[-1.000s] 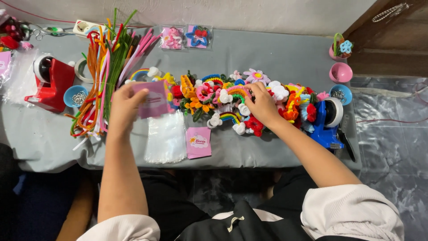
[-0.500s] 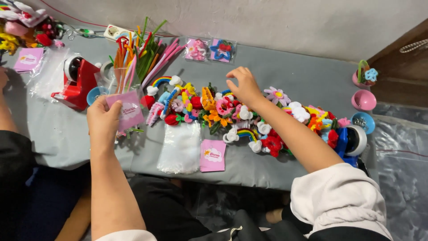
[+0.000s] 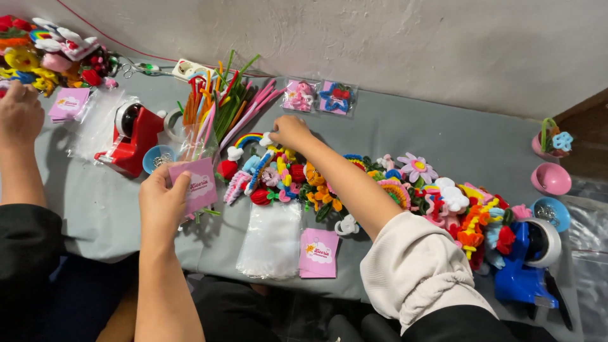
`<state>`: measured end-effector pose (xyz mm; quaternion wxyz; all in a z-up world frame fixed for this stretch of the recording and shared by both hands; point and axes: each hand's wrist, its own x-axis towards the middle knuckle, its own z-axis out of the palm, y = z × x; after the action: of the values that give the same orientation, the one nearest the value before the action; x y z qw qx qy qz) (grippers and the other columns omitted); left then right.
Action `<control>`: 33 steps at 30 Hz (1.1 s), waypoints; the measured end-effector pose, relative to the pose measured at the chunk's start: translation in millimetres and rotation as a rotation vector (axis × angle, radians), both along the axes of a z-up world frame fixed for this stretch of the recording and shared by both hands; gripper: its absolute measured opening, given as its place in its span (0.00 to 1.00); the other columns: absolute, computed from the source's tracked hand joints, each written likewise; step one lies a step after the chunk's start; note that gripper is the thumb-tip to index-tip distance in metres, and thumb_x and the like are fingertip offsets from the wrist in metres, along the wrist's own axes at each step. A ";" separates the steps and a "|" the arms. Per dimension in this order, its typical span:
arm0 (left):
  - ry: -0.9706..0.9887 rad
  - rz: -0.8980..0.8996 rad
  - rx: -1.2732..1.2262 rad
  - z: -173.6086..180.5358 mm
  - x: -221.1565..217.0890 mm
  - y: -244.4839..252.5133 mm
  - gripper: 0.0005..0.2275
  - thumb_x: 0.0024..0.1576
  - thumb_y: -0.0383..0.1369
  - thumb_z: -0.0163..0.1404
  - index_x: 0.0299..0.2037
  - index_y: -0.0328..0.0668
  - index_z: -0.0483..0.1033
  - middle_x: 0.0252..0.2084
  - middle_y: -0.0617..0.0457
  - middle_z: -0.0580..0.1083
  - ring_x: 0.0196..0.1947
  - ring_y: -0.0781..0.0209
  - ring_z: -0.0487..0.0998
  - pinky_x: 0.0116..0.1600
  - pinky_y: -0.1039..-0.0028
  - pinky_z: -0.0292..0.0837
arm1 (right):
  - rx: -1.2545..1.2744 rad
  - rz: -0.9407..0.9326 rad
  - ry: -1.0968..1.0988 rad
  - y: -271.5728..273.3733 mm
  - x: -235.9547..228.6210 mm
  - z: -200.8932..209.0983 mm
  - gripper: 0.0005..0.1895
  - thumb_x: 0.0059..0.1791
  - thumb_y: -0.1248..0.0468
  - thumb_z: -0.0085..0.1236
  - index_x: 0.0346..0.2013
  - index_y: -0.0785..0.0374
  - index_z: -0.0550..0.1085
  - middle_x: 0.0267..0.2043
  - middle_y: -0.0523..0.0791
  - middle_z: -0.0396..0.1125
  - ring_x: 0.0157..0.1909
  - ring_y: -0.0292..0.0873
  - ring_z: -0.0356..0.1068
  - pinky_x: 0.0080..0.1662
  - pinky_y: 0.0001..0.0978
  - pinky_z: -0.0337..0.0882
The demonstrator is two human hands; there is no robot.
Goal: The person packages small pipe-cleaner crafts by placing them onto card backings and sliding them into plastic bags.
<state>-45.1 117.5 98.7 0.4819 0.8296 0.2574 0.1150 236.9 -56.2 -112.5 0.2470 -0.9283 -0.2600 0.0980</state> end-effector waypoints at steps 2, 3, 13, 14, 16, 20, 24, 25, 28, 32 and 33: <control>0.011 -0.001 0.006 -1.9 2.6 0.1 0.09 0.59 0.31 0.51 0.48 0.45 0.81 0.37 0.48 0.80 0.41 0.59 0.78 0.48 0.60 0.72 | 0.007 -0.010 0.027 11.7 -3.8 -5.8 0.18 0.47 0.51 0.59 0.38 0.63 0.78 0.41 0.54 0.72 0.52 0.60 0.71 0.57 0.63 0.64; 0.019 -0.007 0.011 -2.7 3.7 -0.1 0.10 0.59 0.31 0.51 0.48 0.46 0.81 0.38 0.49 0.80 0.41 0.59 0.79 0.48 0.61 0.72 | 0.013 -0.024 0.053 17.0 -6.3 -8.7 0.21 0.45 0.49 0.60 0.36 0.65 0.77 0.41 0.56 0.72 0.52 0.62 0.71 0.56 0.64 0.65; -0.022 -0.048 -0.028 -21.3 6.8 7.3 0.10 0.60 0.29 0.51 0.49 0.45 0.81 0.37 0.48 0.80 0.41 0.61 0.77 0.50 0.61 0.71 | 0.225 -0.103 0.240 15.1 -4.4 -12.3 0.17 0.36 0.55 0.69 0.33 0.57 0.74 0.36 0.46 0.70 0.48 0.53 0.73 0.50 0.48 0.71; -0.027 -0.056 -0.009 -28.4 8.7 10.8 0.10 0.60 0.29 0.50 0.50 0.45 0.81 0.37 0.47 0.80 0.41 0.58 0.78 0.50 0.60 0.71 | 0.268 -0.111 0.252 13.6 -2.2 -12.1 0.17 0.36 0.56 0.69 0.35 0.56 0.74 0.37 0.45 0.70 0.48 0.52 0.73 0.50 0.46 0.71; -0.032 -0.066 0.008 -37.3 11.6 14.9 0.10 0.61 0.29 0.50 0.50 0.46 0.81 0.37 0.47 0.80 0.42 0.56 0.79 0.50 0.59 0.71 | 0.310 -0.122 0.265 8.0 1.2 -10.2 0.18 0.36 0.57 0.69 0.37 0.56 0.74 0.37 0.45 0.70 0.48 0.51 0.73 0.49 0.45 0.71; -0.064 -0.071 0.025 -42.7 15.7 14.1 0.09 0.60 0.29 0.48 0.47 0.44 0.80 0.35 0.45 0.79 0.39 0.53 0.78 0.48 0.59 0.71 | 0.592 -0.139 0.296 -13.0 -1.6 4.9 0.15 0.35 0.66 0.68 0.34 0.58 0.74 0.30 0.43 0.72 0.32 0.37 0.73 0.29 0.24 0.77; -0.047 -0.073 0.047 -43.3 18.6 10.5 0.10 0.59 0.29 0.48 0.48 0.45 0.80 0.35 0.45 0.79 0.38 0.50 0.79 0.47 0.58 0.72 | 0.805 -0.137 0.300 -47.2 -16.0 25.9 0.15 0.38 0.71 0.68 0.36 0.62 0.73 0.30 0.45 0.70 0.30 0.35 0.72 0.28 0.22 0.77; -0.047 -0.077 0.047 -41.6 18.5 6.5 0.10 0.59 0.29 0.48 0.48 0.45 0.80 0.35 0.45 0.79 0.38 0.50 0.79 0.47 0.58 0.72 | 0.806 -0.141 0.298 -59.0 -25.1 33.9 0.15 0.38 0.71 0.68 0.36 0.62 0.73 0.30 0.45 0.70 0.30 0.35 0.72 0.28 0.22 0.77; -0.082 -0.097 0.013 -46.6 23.7 -3.5 0.17 0.58 0.28 0.48 0.57 0.43 0.73 0.41 0.32 0.77 0.45 0.35 0.78 0.51 0.52 0.70 | 0.868 -0.159 0.361 -96.7 -57.0 59.3 0.20 0.41 0.69 0.69 0.44 0.63 0.72 0.37 0.47 0.70 0.36 0.36 0.71 0.32 0.22 0.78; -0.133 -0.198 -0.005 -51.4 30.2 -22.9 0.35 0.59 0.23 0.47 0.75 0.54 0.45 0.42 0.35 0.78 0.38 0.46 0.80 0.47 0.60 0.73 | 0.897 -0.247 0.441 -149.3 -118.2 93.9 0.18 0.42 0.68 0.69 0.45 0.64 0.74 0.35 0.45 0.71 0.35 0.33 0.70 0.33 0.21 0.77; -0.160 -0.230 -0.011 -45.2 29.6 -31.0 0.39 0.60 0.21 0.46 0.78 0.59 0.37 0.42 0.37 0.78 0.36 0.51 0.79 0.47 0.65 0.73 | 0.894 -0.269 0.461 -162.2 -134.6 102.7 0.18 0.42 0.68 0.69 0.45 0.64 0.75 0.35 0.45 0.71 0.35 0.33 0.70 0.33 0.20 0.75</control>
<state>-15.5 86.5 53.5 0.5155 0.8392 0.1218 0.1235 102.3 -218.4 -9.9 0.6806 -0.7117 -0.0936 0.1469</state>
